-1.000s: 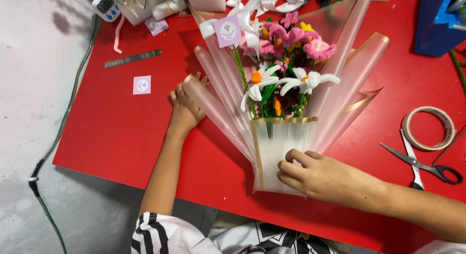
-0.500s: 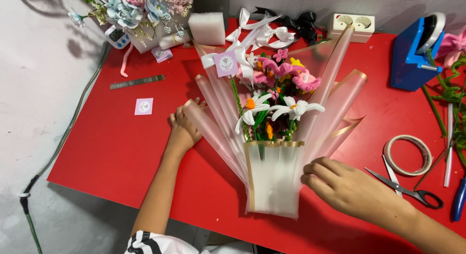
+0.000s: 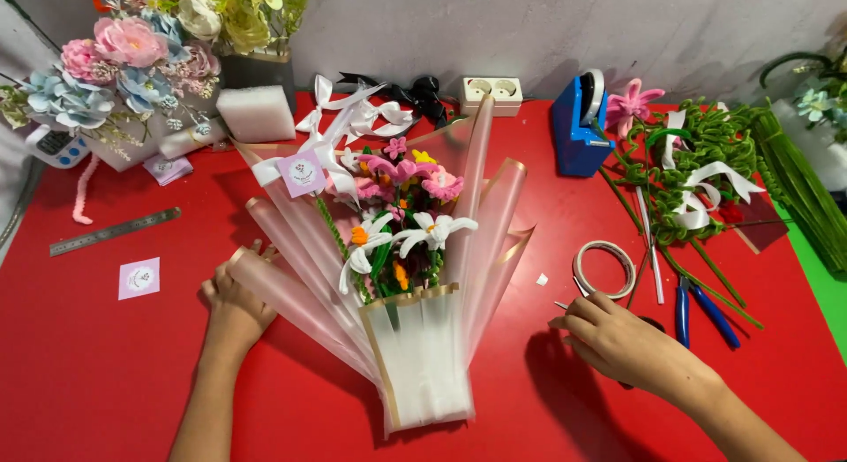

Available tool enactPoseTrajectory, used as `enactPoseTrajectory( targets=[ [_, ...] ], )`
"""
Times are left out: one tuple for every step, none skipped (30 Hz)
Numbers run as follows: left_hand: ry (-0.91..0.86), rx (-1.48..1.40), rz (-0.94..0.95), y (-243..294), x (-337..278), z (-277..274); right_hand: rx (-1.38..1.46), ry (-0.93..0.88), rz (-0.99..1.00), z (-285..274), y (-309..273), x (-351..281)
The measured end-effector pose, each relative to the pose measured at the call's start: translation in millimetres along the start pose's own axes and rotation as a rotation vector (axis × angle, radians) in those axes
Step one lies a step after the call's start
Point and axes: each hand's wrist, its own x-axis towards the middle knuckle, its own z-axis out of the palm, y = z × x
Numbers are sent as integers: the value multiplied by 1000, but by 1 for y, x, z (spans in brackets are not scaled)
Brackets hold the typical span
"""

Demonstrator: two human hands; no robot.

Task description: Finishing a flower bouquet by wrapping the stems with tape and tying a decorative white ribbon.

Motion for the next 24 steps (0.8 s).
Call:
enactPoseTrajectory(
  targets=[
    [-5,4,12,1,0,-1,6,3,12,-1,-3,1],
    [4,15,21,1,-1,-1,6,28,-23,-2,-6,1],
    [9,29,35,1,-2,-2,9,54,-52,-1,-11,1],
    [1,35,51,0,2,-2,18,58,-35,-13,-19,9],
    [-32,96,29,-1,0,-1,43,134,-70,-24,-31,14],
    [-64,158,8,-3,-1,1,66,211,-103,-34,-41,19],
    [-86,161,22,-6,-3,4,82,203,-83,-53,-58,25],
    [-57,143,31,-10,-5,7,114,232,-128,-72,-75,33],
    [-10,117,32,-11,-1,11,130,265,-184,-94,-84,44],
    [-15,113,40,-9,-2,11,130,262,-175,-109,-98,47],
    [2,123,54,-9,-2,11,147,331,-272,-124,-109,54],
    [19,134,67,-10,-2,11,164,399,-369,-138,-120,63],
    [26,138,43,-8,-1,10,166,398,-395,-148,-122,69],
    [28,98,68,-7,2,10,194,339,-495,-157,-124,74],
    [31,67,86,-9,2,7,226,282,-601,-163,-127,81],
    [39,80,56,-14,1,15,233,286,-634,-156,-122,87],
    [82,105,99,-20,2,23,203,249,-621,-149,-118,93],
    [125,132,142,-25,3,30,171,213,-607,-142,-113,100],
    [124,145,129,-22,3,25,179,219,-622,-136,-102,109],
    [83,103,99,-19,2,20,165,238,-562,-130,-90,119],
    [42,48,74,-11,3,19,144,247,-495,-127,-78,127],
    [42,48,65,-13,5,20,146,244,-502,-129,-65,135],
    [23,75,69,-13,6,21,116,267,-433,-133,-51,145],
    [4,102,73,-14,6,21,87,290,-365,-137,-38,154]
  ],
)
